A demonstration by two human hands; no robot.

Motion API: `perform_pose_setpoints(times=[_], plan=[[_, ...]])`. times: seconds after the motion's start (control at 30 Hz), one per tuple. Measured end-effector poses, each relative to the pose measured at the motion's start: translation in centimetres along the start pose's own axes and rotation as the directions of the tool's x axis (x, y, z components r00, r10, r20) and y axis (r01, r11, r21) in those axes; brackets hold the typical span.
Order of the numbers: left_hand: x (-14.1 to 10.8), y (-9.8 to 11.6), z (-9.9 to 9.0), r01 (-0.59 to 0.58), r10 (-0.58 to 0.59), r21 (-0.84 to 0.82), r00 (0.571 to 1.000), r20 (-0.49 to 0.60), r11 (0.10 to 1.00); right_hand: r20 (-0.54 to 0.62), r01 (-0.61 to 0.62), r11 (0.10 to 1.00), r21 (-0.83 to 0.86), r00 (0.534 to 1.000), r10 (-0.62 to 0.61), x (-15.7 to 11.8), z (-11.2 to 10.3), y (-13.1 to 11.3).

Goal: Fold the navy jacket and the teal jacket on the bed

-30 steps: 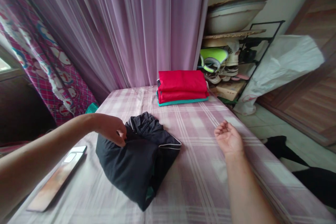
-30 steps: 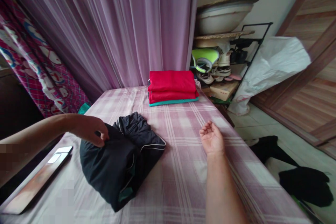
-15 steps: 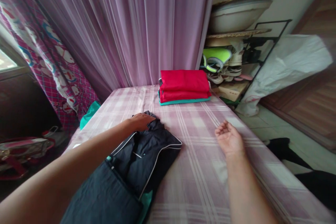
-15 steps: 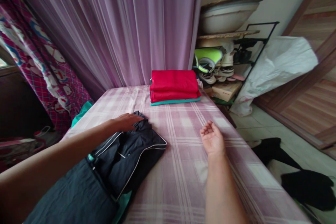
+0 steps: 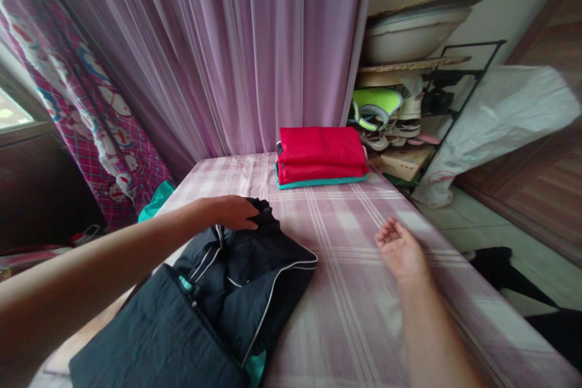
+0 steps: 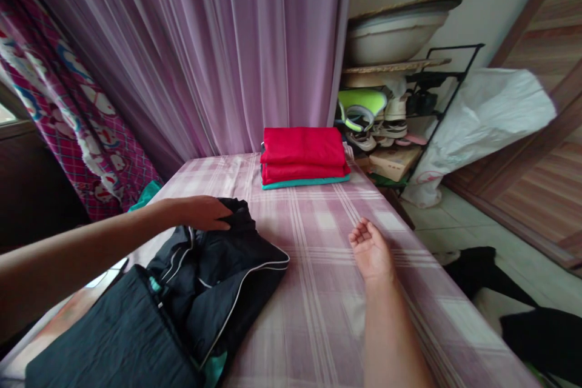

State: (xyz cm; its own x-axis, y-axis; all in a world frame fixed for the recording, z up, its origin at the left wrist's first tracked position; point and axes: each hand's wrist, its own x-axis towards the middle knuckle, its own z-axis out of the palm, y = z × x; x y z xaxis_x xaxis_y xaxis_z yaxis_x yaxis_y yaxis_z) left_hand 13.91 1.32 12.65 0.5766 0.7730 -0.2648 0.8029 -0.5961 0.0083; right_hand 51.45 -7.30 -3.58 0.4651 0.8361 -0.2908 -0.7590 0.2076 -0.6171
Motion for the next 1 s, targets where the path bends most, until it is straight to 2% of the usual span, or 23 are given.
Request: perform_pose_setpoints(times=[0.03, 0.1, 0.13, 0.17, 0.2, 0.23, 0.3, 0.33, 0.37, 0.4, 0.43, 0.53, 0.57, 0.6, 0.63, 0.7, 0.77, 0.8, 0.83, 0.87, 0.9, 0.97, 1.0], plan=[[-0.2, -0.9, -2.2, 0.063, -0.063, 0.011, 0.998, -0.029, 0.998, -0.013, -0.002, 1.000, 0.002, 1.000, 0.002, 0.0, 0.1, 0.1], [-0.9, -3.2, -7.6, 0.232, -0.220, 0.051, 0.960, -0.173, 0.971, -0.027, -0.004, 1.000, 0.001, 1.000, 0.004, 0.0, 0.1, 0.1], [-1.4, -4.4, -10.7, 0.308, -0.280, 0.064, 0.920, -0.274, 0.949, -0.027, -0.003, 1.000, -0.004, 1.000, 0.003, 0.1, 0.0, 0.2], [-2.1, -5.4, -13.8, 0.393, -0.340, 0.067, 0.858, -0.384, 0.917, -0.022, -0.002, 1.000, -0.010, 1.000, 0.001, 0.2, -0.1, 0.2], [-2.9, -6.1, -16.7, 0.486, -0.388, 0.046, 0.749, -0.537, 0.873, -0.013, 0.001, 1.000, -0.016, 1.000, -0.001, 0.3, -0.3, 0.3], [-3.8, -6.6, -19.3, 0.603, -0.433, -0.042, 0.520, -0.736, 0.797, -0.006, 0.001, 1.000, -0.019, 1.000, -0.001, 0.5, -0.5, 0.3], [-5.6, -7.0, -22.8, 0.650, -0.379, -0.112, 0.287, -0.880, 0.752, 0.005, -0.001, 1.000, -0.019, 1.000, 0.001, 0.8, -0.8, 0.5], [-6.3, -7.1, -23.7, 0.660, -0.354, -0.125, 0.226, -0.907, 0.741, 0.005, -0.003, 1.000, -0.018, 1.000, 0.003, 0.9, -0.9, 0.5], [-6.9, -7.1, -23.8, 0.669, -0.345, -0.115, 0.222, -0.912, 0.734, 0.001, -0.008, 1.000, -0.018, 1.000, 0.008, 0.9, -0.9, 0.6], [-7.4, -7.3, -23.3, 0.684, -0.355, -0.102, 0.240, -0.904, 0.722, -0.008, -0.015, 1.000, -0.017, 1.000, 0.015, 0.9, -0.8, 0.6], [-7.6, -7.6, -22.2, 0.701, -0.376, -0.082, 0.276, -0.884, 0.708, -0.018, -0.024, 1.000, -0.015, 1.000, 0.023, 0.9, -0.7, 0.6], [-7.8, -8.2, -16.4, 0.770, -0.544, -0.063, 0.387, -0.744, 0.635, -0.040, -0.051, 0.999, -0.003, 0.998, 0.051, 0.6, -0.3, 0.5], [-7.7, -8.1, -13.9, 0.768, -0.580, -0.018, 0.467, -0.667, 0.640, -0.044, -0.057, 0.998, 0.000, 0.997, 0.057, 0.5, -0.2, 0.5], [-7.5, -7.7, -11.3, 0.735, -0.591, 0.034, 0.571, -0.570, 0.677, -0.049, -0.061, 0.998, 0.002, 0.997, 0.061, 0.4, -0.1, 0.5], [-7.4, -7.0, -8.8, 0.698, -0.582, 0.054, 0.635, -0.508, 0.714, -0.054, -0.062, 0.998, 0.003, 0.997, 0.062, 0.4, 0.0, 0.4], [-7.2, -4.8, -4.2, 0.631, -0.555, 0.073, 0.726, -0.406, 0.772, -0.061, -0.063, 0.998, 0.000, 0.996, 0.062, 0.4, 0.1, 0.4], [-7.3, -1.7, -0.7, 0.524, -0.478, 0.085, 0.824, -0.305, 0.848, -0.056, -0.058, 0.998, -0.012, 0.997, 0.057, 0.5, 0.1, 0.5], [-7.4, 0.0, 0.5, 0.436, -0.406, 0.091, 0.883, -0.233, 0.895, -0.054, -0.054, 0.998, -0.020, 0.997, 0.053, 0.5, 0.0, 0.5], [-7.6, 1.6, 1.3, 0.271, -0.257, 0.121, 0.959, -0.119, 0.955, -0.052, -0.051, 0.998, -0.028, 0.997, 0.050, 0.6, -0.1, 0.5], [-7.8, 3.0, 1.7, 0.118, -0.114, 0.126, 0.993, -0.041, 0.985, -0.054, -0.050, 0.998, -0.035, 0.997, 0.048, 0.6, -0.1, 0.6], [-7.9, 4.2, 1.7, -0.017, 0.016, 0.112, 1.000, 0.014, 0.994, -0.059, -0.050, 0.998, -0.041, 0.997, 0.048, 0.6, -0.2, 0.6], [-7.5, 5.2, 0.8, -0.214, 0.209, 0.028, 0.971, 0.117, 0.976, -0.070, -0.054, 0.997, -0.049, 0.996, 0.051, 0.6, -0.2, 0.6], [-7.0, 5.0, -0.1, -0.252, 0.252, -0.018, 0.958, 0.137, 0.967, -0.073, -0.056, 0.997, -0.051, 0.996, 0.052, 0.6, -0.2, 0.6]])
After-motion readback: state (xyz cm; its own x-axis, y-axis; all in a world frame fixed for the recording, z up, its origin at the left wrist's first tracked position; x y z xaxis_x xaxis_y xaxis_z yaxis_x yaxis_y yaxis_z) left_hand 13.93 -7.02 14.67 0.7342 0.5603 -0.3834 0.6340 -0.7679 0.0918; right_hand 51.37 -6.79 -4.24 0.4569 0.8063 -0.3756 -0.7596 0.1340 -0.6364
